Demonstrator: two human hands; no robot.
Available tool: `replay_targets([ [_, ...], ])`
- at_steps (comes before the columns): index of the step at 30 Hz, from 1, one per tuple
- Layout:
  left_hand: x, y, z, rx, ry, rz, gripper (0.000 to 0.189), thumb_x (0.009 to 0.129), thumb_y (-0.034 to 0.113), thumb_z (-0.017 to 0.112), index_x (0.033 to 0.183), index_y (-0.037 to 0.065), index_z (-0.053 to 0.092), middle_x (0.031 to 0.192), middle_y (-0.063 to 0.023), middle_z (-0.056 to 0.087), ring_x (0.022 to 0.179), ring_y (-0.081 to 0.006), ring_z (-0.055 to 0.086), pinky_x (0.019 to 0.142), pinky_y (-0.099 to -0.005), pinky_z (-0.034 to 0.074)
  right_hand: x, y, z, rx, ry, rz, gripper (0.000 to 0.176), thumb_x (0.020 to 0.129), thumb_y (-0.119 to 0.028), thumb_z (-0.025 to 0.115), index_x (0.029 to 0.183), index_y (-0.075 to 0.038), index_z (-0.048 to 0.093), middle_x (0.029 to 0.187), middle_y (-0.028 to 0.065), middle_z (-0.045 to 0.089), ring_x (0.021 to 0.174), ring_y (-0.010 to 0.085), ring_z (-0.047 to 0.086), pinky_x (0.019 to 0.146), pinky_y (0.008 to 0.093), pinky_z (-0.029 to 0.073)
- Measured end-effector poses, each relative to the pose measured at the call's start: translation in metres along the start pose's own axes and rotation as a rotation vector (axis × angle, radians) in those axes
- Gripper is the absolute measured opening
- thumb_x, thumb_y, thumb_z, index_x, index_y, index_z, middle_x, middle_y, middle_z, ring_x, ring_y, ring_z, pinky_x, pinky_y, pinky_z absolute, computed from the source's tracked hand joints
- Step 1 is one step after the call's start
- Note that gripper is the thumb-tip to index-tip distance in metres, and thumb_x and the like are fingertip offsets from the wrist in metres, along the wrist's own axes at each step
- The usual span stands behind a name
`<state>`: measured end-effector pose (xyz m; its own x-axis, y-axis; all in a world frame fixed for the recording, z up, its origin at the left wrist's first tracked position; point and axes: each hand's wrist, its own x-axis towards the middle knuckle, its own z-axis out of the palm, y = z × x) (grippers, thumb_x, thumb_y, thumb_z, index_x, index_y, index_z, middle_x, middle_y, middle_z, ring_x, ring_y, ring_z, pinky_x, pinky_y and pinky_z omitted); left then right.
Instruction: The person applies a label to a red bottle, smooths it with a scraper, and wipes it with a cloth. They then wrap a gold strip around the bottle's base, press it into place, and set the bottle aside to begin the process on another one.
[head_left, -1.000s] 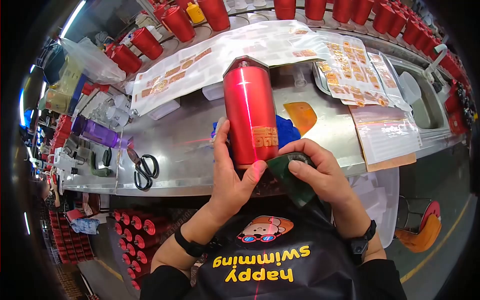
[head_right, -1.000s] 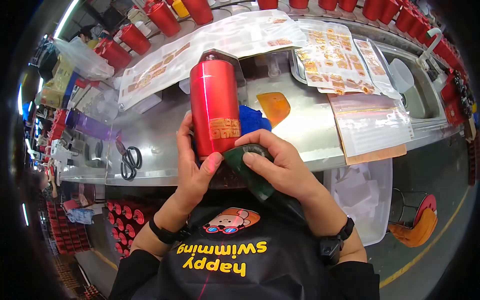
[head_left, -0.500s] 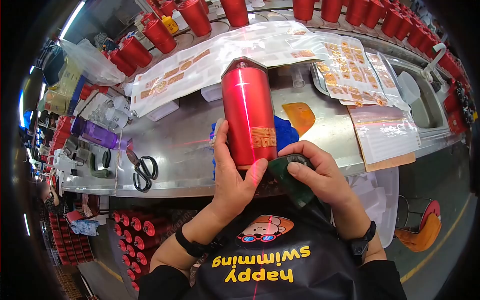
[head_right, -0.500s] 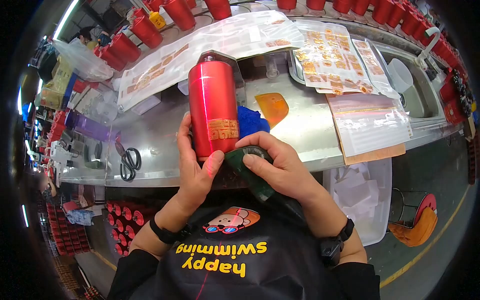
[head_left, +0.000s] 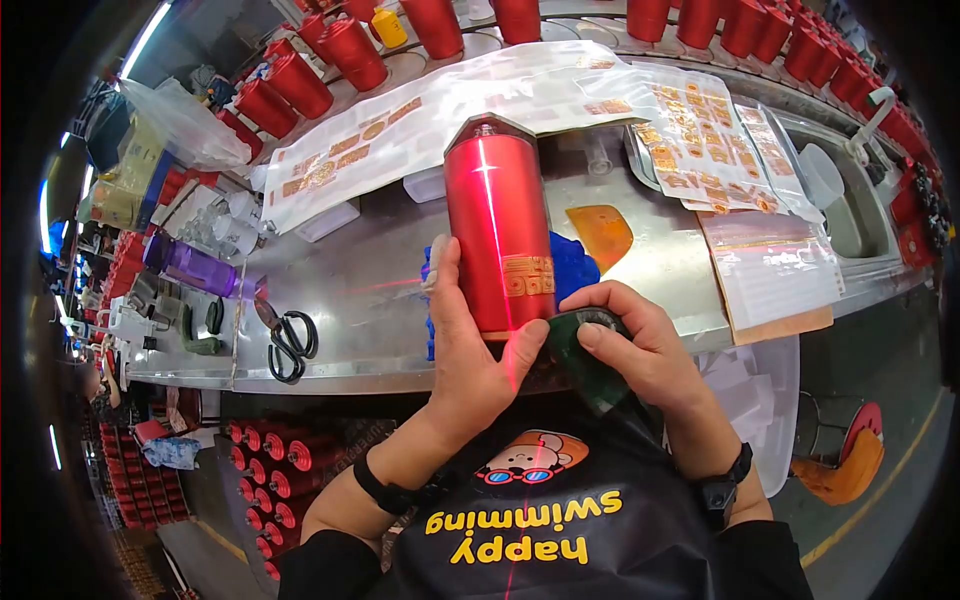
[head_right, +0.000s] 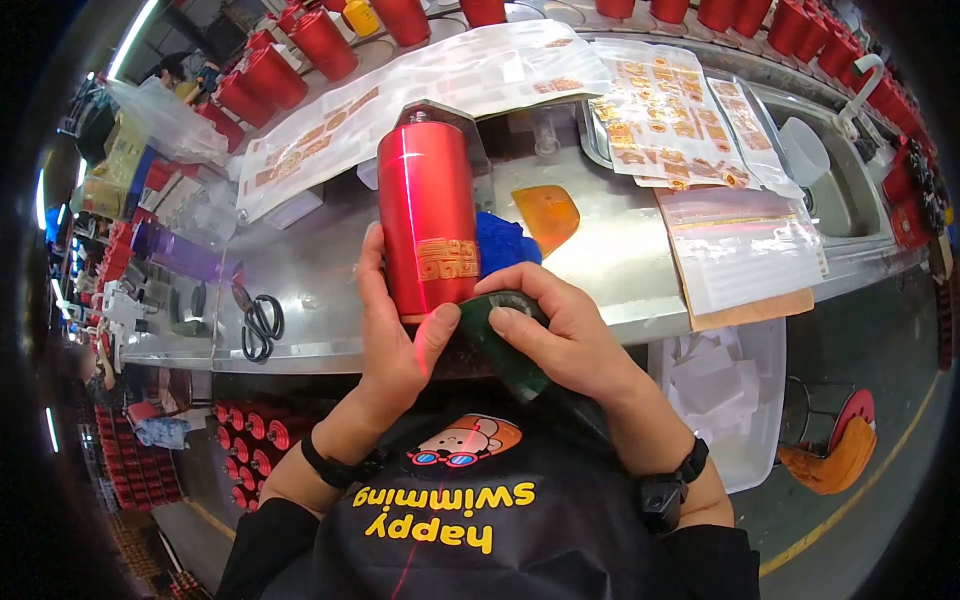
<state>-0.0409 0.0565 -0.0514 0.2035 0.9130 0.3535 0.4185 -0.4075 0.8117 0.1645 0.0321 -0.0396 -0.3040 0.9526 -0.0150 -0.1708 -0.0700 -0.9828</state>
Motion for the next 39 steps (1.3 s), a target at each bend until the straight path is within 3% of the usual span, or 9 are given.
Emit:
replay_targets([
  [3, 0.001, 0.004, -0.002, 0.097, -0.021, 0.087, 0.095, 0.085, 0.029, 0.073, 0.15, -0.006, 0.013, 0.148, -0.0242, 0.028, 0.138, -0.0349, 0.033, 0.113, -0.0415, 0.028, -0.002, 0.003, -0.001, 0.034, 0.007, 0.018, 0.023, 0.096, -0.013, 0.058, 0.117, -0.003, 0.058, 0.099, 0.0014, 0.063, 0.089, 0.0054, 0.057, 0.077, 0.0223, 0.049],
  [6, 0.003, 0.005, -0.008, -0.25, -0.039, 0.047, 0.092, 0.088, 0.03, 0.07, 0.15, -0.005, 0.014, 0.15, -0.0235, 0.027, 0.14, -0.0348, 0.029, 0.115, -0.0412, 0.024, -0.002, 0.0, -0.001, 0.018, 0.004, 0.038, 0.024, 0.096, -0.013, 0.058, 0.118, -0.002, 0.057, 0.099, 0.0019, 0.064, 0.089, 0.006, 0.059, 0.077, 0.0222, 0.049],
  [9, 0.001, -0.007, -0.015, -0.376, -0.038, -0.024, 0.085, 0.091, 0.028, 0.066, 0.15, -0.004, 0.015, 0.151, -0.0232, 0.025, 0.142, -0.0342, 0.025, 0.116, -0.041, 0.021, -0.002, 0.001, -0.002, 0.015, -0.01, 0.037, 0.025, 0.096, -0.013, 0.059, 0.119, -0.002, 0.056, 0.1, 0.0024, 0.065, 0.089, 0.0065, 0.06, 0.077, 0.0223, 0.05],
  [12, -0.001, -0.004, -0.015, -0.121, -0.076, 0.008, 0.081, 0.091, 0.021, 0.066, 0.15, -0.003, 0.017, 0.152, -0.0234, 0.023, 0.144, -0.0339, 0.023, 0.117, -0.041, 0.02, -0.002, -0.002, -0.001, 0.064, -0.018, 0.063, 0.023, 0.097, -0.013, 0.058, 0.117, -0.003, 0.058, 0.1, 0.002, 0.064, 0.09, 0.0056, 0.058, 0.077, 0.0228, 0.049],
  [21, 0.0, 0.001, -0.006, -0.087, -0.035, -0.017, 0.082, 0.087, 0.013, 0.068, 0.15, -0.003, 0.019, 0.149, -0.0232, 0.025, 0.139, -0.0352, 0.029, 0.115, -0.0426, 0.025, 0.0, 0.004, 0.002, 0.081, -0.014, 0.015, 0.023, 0.096, -0.013, 0.059, 0.117, -0.003, 0.058, 0.101, 0.0016, 0.063, 0.092, 0.0056, 0.057, 0.08, 0.0228, 0.048],
  [24, 0.0, -0.002, -0.006, -0.032, -0.038, 0.026, 0.081, 0.089, 0.013, 0.067, 0.151, -0.002, 0.017, 0.149, -0.0215, 0.026, 0.138, -0.0321, 0.032, 0.113, -0.0414, 0.03, -0.001, 0.004, 0.001, 0.07, -0.006, 0.027, 0.023, 0.096, -0.013, 0.058, 0.117, -0.003, 0.058, 0.101, 0.0015, 0.063, 0.092, 0.0056, 0.057, 0.08, 0.0227, 0.048],
  [27, 0.001, 0.003, -0.003, -0.482, -0.052, -0.078, 0.081, 0.09, 0.012, 0.065, 0.152, -0.001, 0.014, 0.149, -0.0196, 0.026, 0.135, -0.0282, 0.036, 0.11, -0.039, 0.036, -0.001, 0.003, 0.002, 0.078, -0.006, 0.039, 0.023, 0.097, -0.013, 0.058, 0.117, -0.003, 0.058, 0.1, 0.0014, 0.063, 0.091, 0.0056, 0.057, 0.079, 0.0226, 0.048],
  [30, 0.003, 0.003, -0.006, -0.447, -0.067, -0.033, 0.08, 0.091, 0.012, 0.064, 0.152, 0.0, 0.013, 0.148, -0.0182, 0.025, 0.134, -0.0256, 0.038, 0.107, -0.0367, 0.04, -0.001, 0.003, 0.001, 0.094, -0.009, 0.057, 0.023, 0.097, -0.013, 0.058, 0.117, -0.003, 0.058, 0.1, 0.0015, 0.063, 0.091, 0.0056, 0.057, 0.078, 0.0226, 0.049],
  [39, 0.0, -0.002, -0.006, -0.124, -0.05, -0.018, 0.08, 0.09, 0.012, 0.065, 0.151, -0.001, 0.016, 0.147, -0.021, 0.027, 0.135, -0.0304, 0.035, 0.112, -0.0397, 0.031, -0.002, 0.004, 0.003, 0.064, -0.001, 0.024, 0.023, 0.097, -0.013, 0.058, 0.118, -0.003, 0.058, 0.101, 0.0017, 0.064, 0.091, 0.0057, 0.058, 0.078, 0.0227, 0.049],
])
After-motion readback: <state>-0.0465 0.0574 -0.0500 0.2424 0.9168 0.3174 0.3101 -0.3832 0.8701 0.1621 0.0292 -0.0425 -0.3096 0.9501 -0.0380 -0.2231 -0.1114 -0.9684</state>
